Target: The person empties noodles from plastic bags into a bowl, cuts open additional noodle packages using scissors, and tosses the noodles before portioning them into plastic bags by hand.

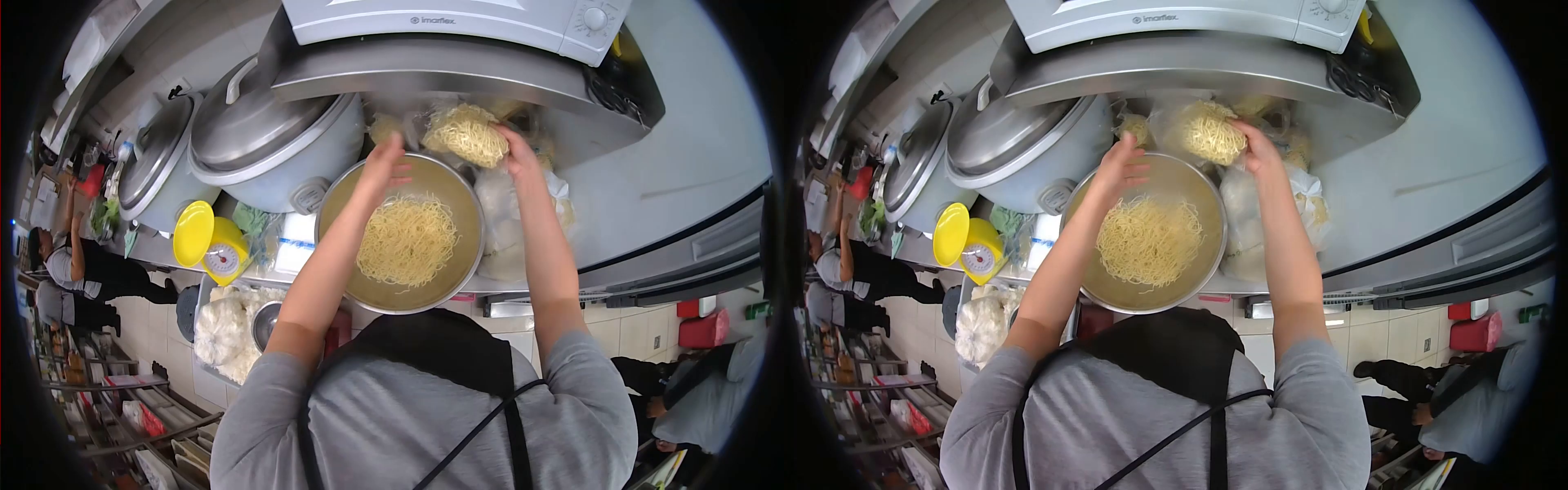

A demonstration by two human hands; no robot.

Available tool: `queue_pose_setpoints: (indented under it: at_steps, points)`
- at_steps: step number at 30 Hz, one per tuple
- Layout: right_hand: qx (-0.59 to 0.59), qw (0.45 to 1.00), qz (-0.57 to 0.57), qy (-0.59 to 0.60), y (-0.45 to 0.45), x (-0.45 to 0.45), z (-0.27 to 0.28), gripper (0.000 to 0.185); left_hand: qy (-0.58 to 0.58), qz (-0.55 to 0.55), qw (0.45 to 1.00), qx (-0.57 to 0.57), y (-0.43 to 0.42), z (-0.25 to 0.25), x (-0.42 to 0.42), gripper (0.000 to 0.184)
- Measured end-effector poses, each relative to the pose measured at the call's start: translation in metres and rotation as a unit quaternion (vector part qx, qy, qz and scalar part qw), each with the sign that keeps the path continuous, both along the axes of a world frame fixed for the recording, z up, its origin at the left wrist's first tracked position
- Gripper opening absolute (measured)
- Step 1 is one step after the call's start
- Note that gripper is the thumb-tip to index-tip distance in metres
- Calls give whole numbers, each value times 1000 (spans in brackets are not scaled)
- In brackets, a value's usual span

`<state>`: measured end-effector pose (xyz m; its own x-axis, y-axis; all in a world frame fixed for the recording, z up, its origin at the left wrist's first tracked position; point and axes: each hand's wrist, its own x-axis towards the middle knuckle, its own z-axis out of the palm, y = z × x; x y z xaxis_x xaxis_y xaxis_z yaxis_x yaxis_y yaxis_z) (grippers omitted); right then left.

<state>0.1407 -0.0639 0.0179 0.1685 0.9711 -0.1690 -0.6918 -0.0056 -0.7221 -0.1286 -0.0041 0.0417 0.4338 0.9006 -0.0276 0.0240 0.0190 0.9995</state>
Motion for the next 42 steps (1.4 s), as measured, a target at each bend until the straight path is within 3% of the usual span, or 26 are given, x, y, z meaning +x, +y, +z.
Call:
queue_pose_setpoints:
  at_steps: [1, 2, 3, 4, 6, 7, 8, 9, 13, 14, 16, 18, 20, 22, 24, 28, 30, 31, 33, 34, 36, 37, 39, 40, 42]
  points:
    - [-2, 1000, 2, 1, -8, -21, -1, 28, -70, -30, 981, -176, 2, 11, -7, 50]
    - [21, 999, 16, 26, -14, -42, -2, 25, -140, -59, 926, -345, 5, 16, -14, 51]
    - [45, 997, 30, 51, -17, -59, -4, 23, -140, -55, 926, -345, 11, 9, -21, 51]
    - [44, 997, 34, 53, -17, -71, -10, 23, -161, -87, 941, -284, 16, 3, -27, 42]
    - [12, 991, 94, -98, -17, -93, -25, 24, -154, -127, 967, -158, 22, -10, -45, 28]
    - [12, 991, 97, -97, -17, -103, -26, 24, -153, -124, 967, -159, 19, -8, -54, 28]
    - [-43, 953, 123, -273, -17, -110, -25, 35, -108, -106, 983, -106, 15, -7, -61, 27]
    - [-96, 881, 144, -440, -16, -118, -25, 46, -62, -89, 993, -52, 12, -8, -68, 27]
    - [-101, 850, 125, -502, -16, -173, -7, 58, 28, -126, 991, 27, 2, -37, -83, 34]
    - [-59, 818, 83, -566, -15, -182, -10, 46, 14, -133, 990, 49, -10, -25, -84, 36]
    - [-43, 823, 80, -561, 2, -172, -35, 39, 0, -141, 988, 69, -21, -14, -85, 38]
    - [-26, 826, 81, -557, 11, -167, -42, 34, 37, -82, 981, 170, -25, -13, -88, 34]
    - [-2, 826, 11, -563, 12, -170, -30, 29, 90, -48, 974, 203, -14, -21, -96, 30]
    - [-9, 820, 17, -572, 8, -173, -15, 23, 143, -16, 961, 237, -10, -26, -100, 28]
    - [-17, 814, 22, -581, 3, -177, 4, 18, 203, 123, 932, 273, -12, -27, -100, 28]
    - [75, 801, -27, -594, 2, -185, 21, 13, 244, 129, 926, 259, 16, -38, -92, 27]
    - [116, 802, -32, -585, 1, -187, 29, 16, 110, 82, 978, 154, 59, -63, -91, 25]
    - [120, 803, -36, -583, -4, -189, 41, 16, 110, 82, 979, 152, 49, -46, -92, 25]
    - [123, 803, -41, -581, -7, -191, 47, 15, 113, 107, 942, 299, 17, 11, -91, 21]
    - [134, 803, -37, -580, -8, -191, 47, 14, 114, 105, 942, 298, 13, 8, -87, 21]
    - [140, 804, -32, -577, -15, -193, 47, 13, 88, -16, 842, 533, 6, -2, -81, 20]
    - [121, 775, -20, -620, -22, -196, 54, 13, 88, -17, 842, 532, 3, -5, -82, 20]
    - [98, 742, -10, -663, -22, -194, 49, 12, 173, -93, 897, 396, -1, -12, -85, 20]
    - [99, 686, -56, -719, -18, -191, 33, 9, 173, -95, 897, 395, -4, -10, -86, 20]
    - [94, 626, -102, -768, -19, -185, 20, 7, 103, -95, 916, 375, -12, -6, -90, 15]
